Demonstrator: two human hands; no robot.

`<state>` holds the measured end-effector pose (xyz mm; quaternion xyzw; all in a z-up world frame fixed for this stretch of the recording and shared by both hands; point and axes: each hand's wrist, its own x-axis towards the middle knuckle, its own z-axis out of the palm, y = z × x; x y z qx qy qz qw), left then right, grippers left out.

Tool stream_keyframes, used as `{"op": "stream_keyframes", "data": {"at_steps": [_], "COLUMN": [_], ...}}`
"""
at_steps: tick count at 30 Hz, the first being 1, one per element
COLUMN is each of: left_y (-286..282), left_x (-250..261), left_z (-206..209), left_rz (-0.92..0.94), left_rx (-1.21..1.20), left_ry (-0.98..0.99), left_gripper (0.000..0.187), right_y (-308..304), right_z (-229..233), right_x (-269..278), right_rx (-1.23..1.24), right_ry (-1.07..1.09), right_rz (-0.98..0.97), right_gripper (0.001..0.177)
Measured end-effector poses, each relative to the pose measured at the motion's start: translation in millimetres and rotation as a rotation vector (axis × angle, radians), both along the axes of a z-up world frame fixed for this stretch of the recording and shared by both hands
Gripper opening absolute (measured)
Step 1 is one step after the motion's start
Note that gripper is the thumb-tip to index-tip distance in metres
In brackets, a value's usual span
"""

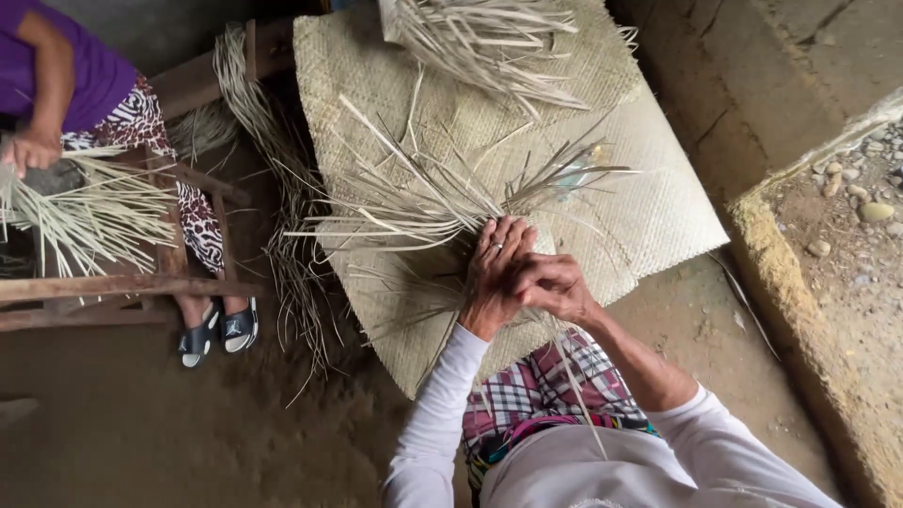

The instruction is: Weaving long, thin natural fibers into a mat or basket structure by hand.

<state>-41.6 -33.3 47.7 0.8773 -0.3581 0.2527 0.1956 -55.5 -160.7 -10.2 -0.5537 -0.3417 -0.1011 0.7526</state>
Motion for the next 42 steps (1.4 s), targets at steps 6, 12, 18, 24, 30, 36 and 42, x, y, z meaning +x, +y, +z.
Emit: {"op": "stream_keyframes", "data": {"at_steps": [6, 12, 18, 24, 30, 36, 42], "left_y": [-3.6, -4.7, -2.5, -7.4, 4.9, 4.4, 23.2], "left_x": [-0.7, -0.8, -34.8, -10.5, 24.7, 43.4, 63.4], "left_z": [1.1, -18.6, 5.6, -7.4, -35.4, -22.0, -80.3], "left_rz": [-0.009, 0.037, 0.539, 0.522, 0.556, 0.551, 0.554], "left_rx": [-0.072, -0.190, -0.478, -0.503, -0.587, -0.585, -0.685], "left_ry": [-0.074, -0.268, 0.163, 0.484, 0.587, 0.839, 1.020], "left_gripper": [0.043, 0.036, 0.047, 0.041, 0.030, 0.027, 0.022], "right_y": [-13.3, -18.9, -14.0, -14.9, -16.7, -18.4, -20.7], "right_z": [-11.4, 31.2, 46.2, 45.8, 38.7, 39.2, 37.3], "right_x": [-3.6, -9.7, -17.4, -17.3, -17.6, -14.9, -16.6], "right_rx": [0.093, 0.027, -0.118, -0.103, -0.156, -0.155, -0.143], "right_ry": [0.080, -0.007, -0.056, -0.036, -0.094, -0.156, -0.141], "right_rz": [-0.070, -0.137, -0.155, -0.128, -0.164, -0.176, -0.158], "right_gripper": [0.025, 0.034, 0.019, 0.017, 0.017, 0.017, 0.019]}}
